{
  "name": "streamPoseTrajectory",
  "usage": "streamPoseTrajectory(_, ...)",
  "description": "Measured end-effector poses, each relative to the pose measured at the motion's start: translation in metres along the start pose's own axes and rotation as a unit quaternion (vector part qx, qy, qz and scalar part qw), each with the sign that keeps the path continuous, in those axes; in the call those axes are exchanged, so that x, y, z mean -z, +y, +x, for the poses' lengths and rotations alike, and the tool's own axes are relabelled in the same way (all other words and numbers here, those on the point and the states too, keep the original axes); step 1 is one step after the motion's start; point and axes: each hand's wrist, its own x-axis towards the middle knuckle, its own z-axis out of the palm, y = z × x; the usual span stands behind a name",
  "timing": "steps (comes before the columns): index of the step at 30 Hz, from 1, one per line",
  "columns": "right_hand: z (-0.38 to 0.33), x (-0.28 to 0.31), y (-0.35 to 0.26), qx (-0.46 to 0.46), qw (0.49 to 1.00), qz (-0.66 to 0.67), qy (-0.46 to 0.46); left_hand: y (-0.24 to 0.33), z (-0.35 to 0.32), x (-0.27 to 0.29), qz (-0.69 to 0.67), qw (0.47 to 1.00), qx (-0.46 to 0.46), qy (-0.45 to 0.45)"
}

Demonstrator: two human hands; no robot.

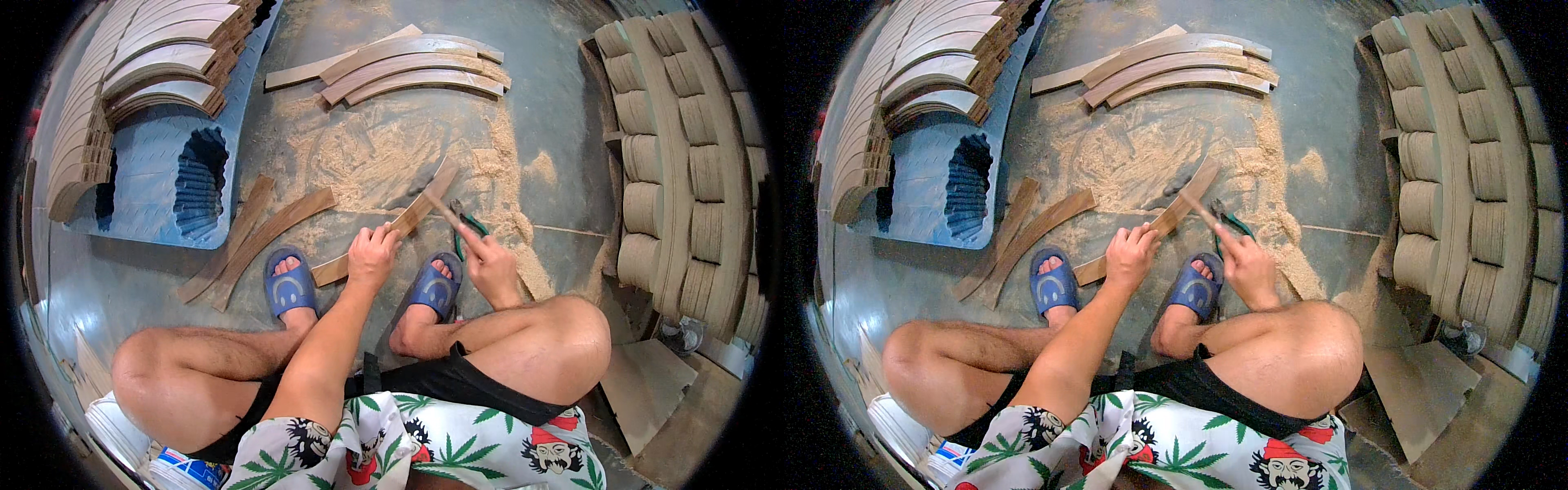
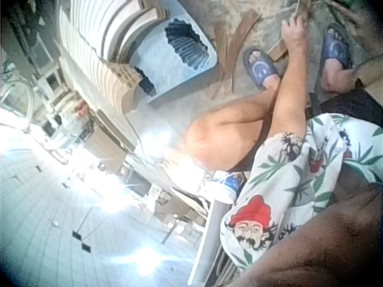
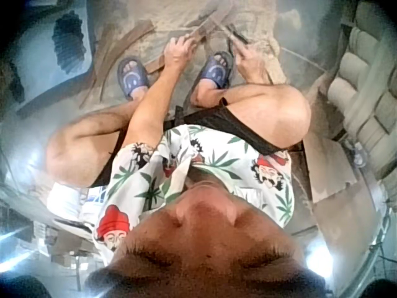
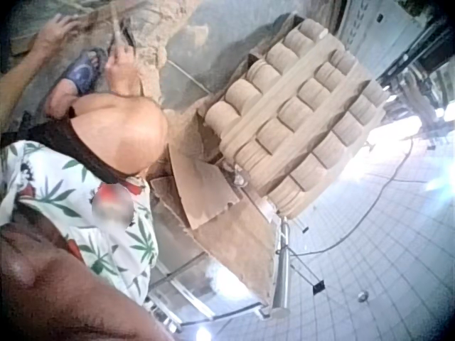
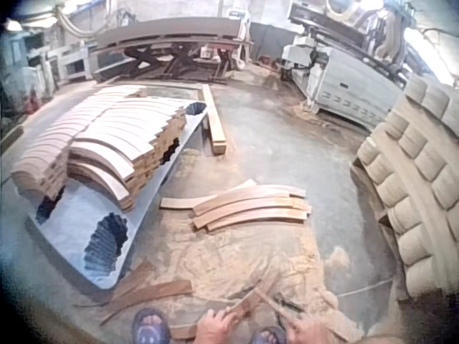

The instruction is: The person handles curved wooden slats on a workshop floor, using a hammer and a pair of pliers to strike and adjust the wood pieces.

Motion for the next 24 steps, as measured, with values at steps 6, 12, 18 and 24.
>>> streamPoseTrajectory(6,-0.006,-0.006,0.051,-0.205,0.969,0.138,0.027,0.002,0.003,-0.002,0.019,1.0,-0.007,-0.015)
streamPoseTrajectory(12,0.036,0.03,0.088,-0.343,0.834,0.424,-0.086,0.0,0.002,0.002,0.019,1.0,-0.003,-0.012)
streamPoseTrajectory(18,0.075,0.049,0.091,-0.308,0.846,0.4,-0.171,0.0,0.001,-0.004,0.039,0.999,-0.026,-0.005)
streamPoseTrajectory(24,0.067,0.038,0.088,-0.304,0.863,0.341,-0.216,-0.001,0.0,-0.004,0.025,0.999,-0.026,0.009)
